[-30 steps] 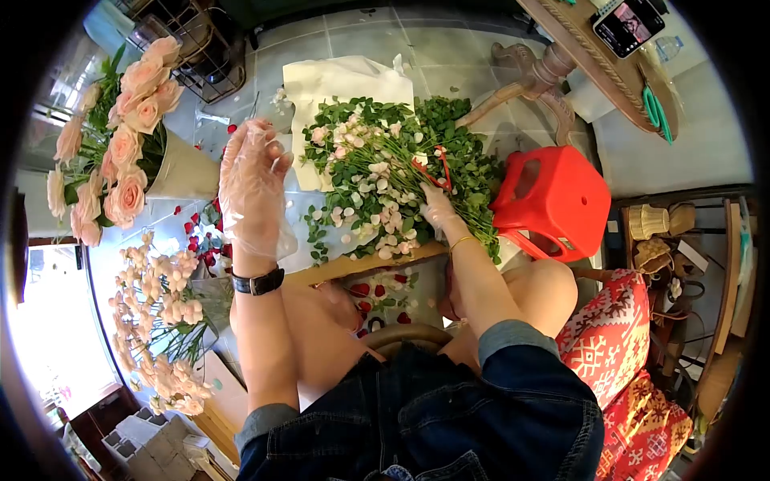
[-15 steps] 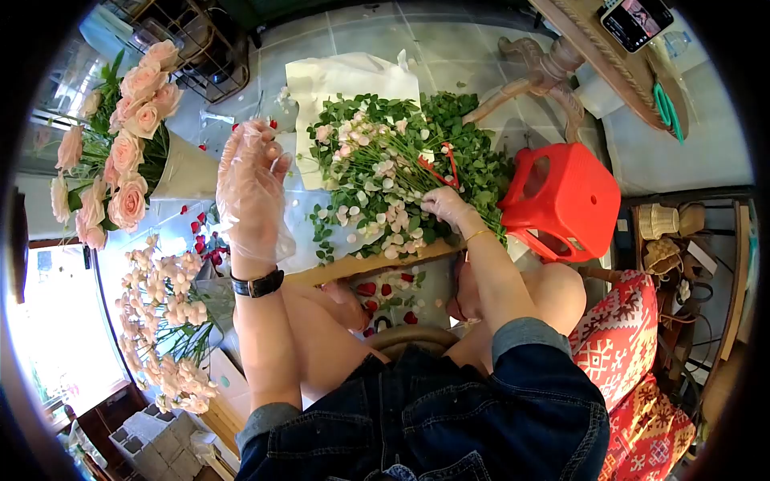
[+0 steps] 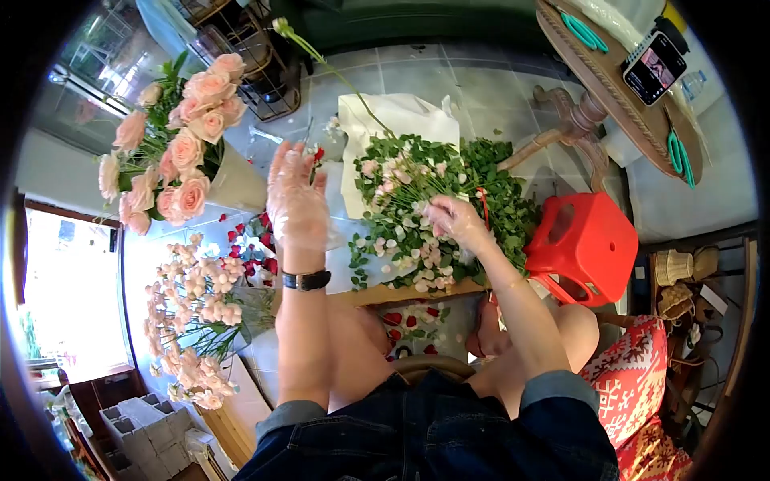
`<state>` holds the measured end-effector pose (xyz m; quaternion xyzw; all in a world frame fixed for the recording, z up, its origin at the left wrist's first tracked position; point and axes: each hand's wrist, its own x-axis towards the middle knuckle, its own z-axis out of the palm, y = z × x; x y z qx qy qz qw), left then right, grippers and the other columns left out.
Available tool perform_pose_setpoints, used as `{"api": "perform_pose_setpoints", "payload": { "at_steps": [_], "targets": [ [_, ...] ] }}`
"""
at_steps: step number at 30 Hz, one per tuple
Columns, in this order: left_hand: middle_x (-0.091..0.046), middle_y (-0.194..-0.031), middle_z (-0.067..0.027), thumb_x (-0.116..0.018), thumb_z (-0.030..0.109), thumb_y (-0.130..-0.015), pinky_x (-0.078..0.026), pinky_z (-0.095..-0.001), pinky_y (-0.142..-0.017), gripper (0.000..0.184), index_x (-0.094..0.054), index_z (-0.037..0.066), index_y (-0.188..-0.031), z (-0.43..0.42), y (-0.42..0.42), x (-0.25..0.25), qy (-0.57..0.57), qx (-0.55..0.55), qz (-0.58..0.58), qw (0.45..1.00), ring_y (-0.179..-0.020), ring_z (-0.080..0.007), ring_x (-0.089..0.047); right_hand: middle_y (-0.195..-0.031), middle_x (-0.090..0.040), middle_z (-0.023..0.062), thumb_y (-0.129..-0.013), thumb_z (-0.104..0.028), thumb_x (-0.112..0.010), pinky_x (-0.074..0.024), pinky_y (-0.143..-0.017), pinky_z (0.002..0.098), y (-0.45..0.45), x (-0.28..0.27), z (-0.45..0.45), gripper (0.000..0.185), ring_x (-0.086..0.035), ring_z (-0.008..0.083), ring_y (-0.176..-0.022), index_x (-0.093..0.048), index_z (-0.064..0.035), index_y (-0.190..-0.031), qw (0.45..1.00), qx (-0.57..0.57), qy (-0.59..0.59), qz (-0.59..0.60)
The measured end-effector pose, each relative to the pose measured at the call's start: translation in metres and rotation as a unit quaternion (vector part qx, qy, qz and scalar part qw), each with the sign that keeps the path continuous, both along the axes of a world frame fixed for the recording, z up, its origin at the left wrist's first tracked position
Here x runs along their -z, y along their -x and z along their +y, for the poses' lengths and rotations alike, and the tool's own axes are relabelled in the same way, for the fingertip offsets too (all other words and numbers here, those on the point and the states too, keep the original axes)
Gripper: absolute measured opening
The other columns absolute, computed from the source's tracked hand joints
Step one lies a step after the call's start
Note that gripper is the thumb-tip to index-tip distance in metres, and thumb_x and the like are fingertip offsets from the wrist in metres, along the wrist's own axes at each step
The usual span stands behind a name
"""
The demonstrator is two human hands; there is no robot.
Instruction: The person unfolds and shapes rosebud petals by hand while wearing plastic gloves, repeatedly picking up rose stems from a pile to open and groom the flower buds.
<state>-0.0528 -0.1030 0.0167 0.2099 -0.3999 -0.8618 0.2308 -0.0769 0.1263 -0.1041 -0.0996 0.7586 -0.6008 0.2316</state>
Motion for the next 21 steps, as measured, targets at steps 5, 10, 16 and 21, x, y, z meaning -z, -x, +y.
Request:
{"api": "perform_pose_setpoints", "payload": {
  "at_steps": [5,10,16,21],
  "targets": [
    [-0.05,-0.118,-0.005,-0.052,0.04,-0.087,-0.039,-0.0301,-0.083,0.049,-0.044,0.01,-0.124,0.003,0.002,-0.005,0.082,0.029,0.085,0.993,-0.101,-0.0148,-0.048,-0.065,-0.052,-0.0011,-0.089,-0.018,-0.051,-0.0428,-0.058,0.0208,-0.045,-0.018,-0.003,0.018,-0.05,0.0064,-0.06,-0.055,-0.0014,-0.082,0.995,-0.021,0.097,-0.034],
    [-0.045,-0.125,-0.0087,-0.045,0.054,-0.086,-0.037,-0.031,-0.087,0.061,-0.039,0.01,-0.128,0.009,-0.003,-0.018,0.095,0.105,0.188,0.972,-0.106,-0.0189,-0.047,-0.069,-0.052,-0.0001,-0.091,-0.019,-0.048,-0.0437,-0.059,0.0203,-0.071,-0.015,0.002,0.02,-0.051,0.0063,-0.061,-0.055,-0.0019,-0.085,0.992,-0.075,0.092,-0.032],
    [-0.045,-0.123,-0.0136,-0.042,0.061,-0.083,-0.044,-0.034,-0.085,0.069,-0.038,0.008,-0.126,0.009,-0.014,-0.034,0.049,0.211,0.334,0.917,-0.101,-0.0256,-0.055,-0.071,-0.054,0.0002,-0.093,-0.017,-0.044,-0.0472,-0.058,0.0215,-0.087,0.036,0.01,0.019,-0.054,0.008,-0.061,-0.055,-0.0035,-0.087,0.978,-0.171,0.0,-0.118],
    [-0.052,-0.11,-0.0114,-0.043,0.039,-0.091,-0.047,-0.0316,-0.077,0.046,-0.043,-0.001,-0.115,0.019,-0.019,-0.034,0.08,0.208,0.266,0.938,-0.086,-0.021,-0.059,-0.077,-0.055,0.0011,-0.094,-0.016,-0.041,-0.0471,-0.057,0.0214,-0.094,0.048,0.01,0.017,-0.054,0.0086,-0.059,-0.05,-0.0038,-0.087,0.961,-0.148,-0.032,-0.232]
  ]
}}
